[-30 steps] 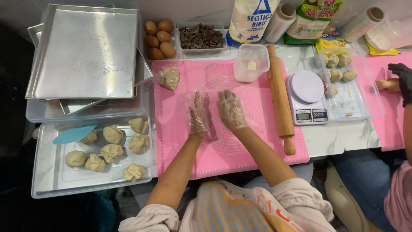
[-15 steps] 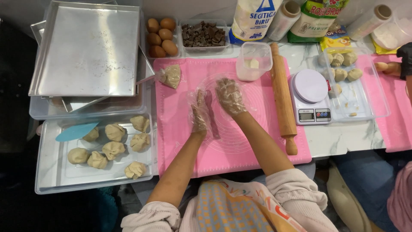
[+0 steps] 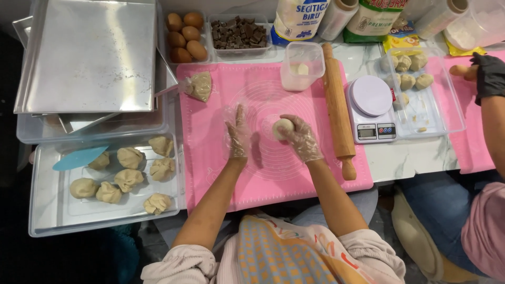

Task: Rolling out dough balls with a rolling pin and filling them with chocolate to make buns.

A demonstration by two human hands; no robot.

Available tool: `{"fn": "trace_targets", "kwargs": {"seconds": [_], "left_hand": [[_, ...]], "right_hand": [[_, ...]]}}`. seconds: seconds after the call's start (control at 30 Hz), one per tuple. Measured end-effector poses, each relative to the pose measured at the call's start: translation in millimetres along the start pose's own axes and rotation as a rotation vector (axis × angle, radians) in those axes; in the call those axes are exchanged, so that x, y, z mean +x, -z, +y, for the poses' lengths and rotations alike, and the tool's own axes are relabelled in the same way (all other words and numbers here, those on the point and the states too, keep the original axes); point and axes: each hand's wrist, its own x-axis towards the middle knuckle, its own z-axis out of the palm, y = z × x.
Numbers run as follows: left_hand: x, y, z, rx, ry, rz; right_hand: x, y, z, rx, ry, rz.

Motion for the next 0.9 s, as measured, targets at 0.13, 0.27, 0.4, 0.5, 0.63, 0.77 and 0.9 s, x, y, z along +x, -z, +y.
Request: {"fn": "trace_targets", "kwargs": {"seconds": [0.13, 0.27, 0.4, 0.5, 0.63, 0.77, 0.9], "left_hand": [[-18, -18, -2, -0.807, -0.036, -0.044], [-41, -50, -18, -0.628, -0.059, -0.033], [-62, -85, -38, -0.501, -0.066, -0.024], [-52, -103, -22, -0.377, -0.09, -0.024], [-56, -121, -9, -0.183, -0.116, -0.016], [-75, -145, -8, 0.02, -0.156, -0.002], [-64, -153, 38, 0.147, -0.195, 0.01]], "right_hand": [[17, -1, 17, -0.219, 0.192, 0.072], [37, -4, 33, -0.147, 0.183, 0.164], [7, -6, -16, 0.108, 0.321, -0.253], [-27, -32, -43, -0.276, 0.115, -0.12], [-28, -34, -24, 0.049, 0.152, -0.034], [-7, -33, -10, 0.377, 0.143, -0.024], [-29, -35, 3, -0.018, 0.12, 0.024]]}}
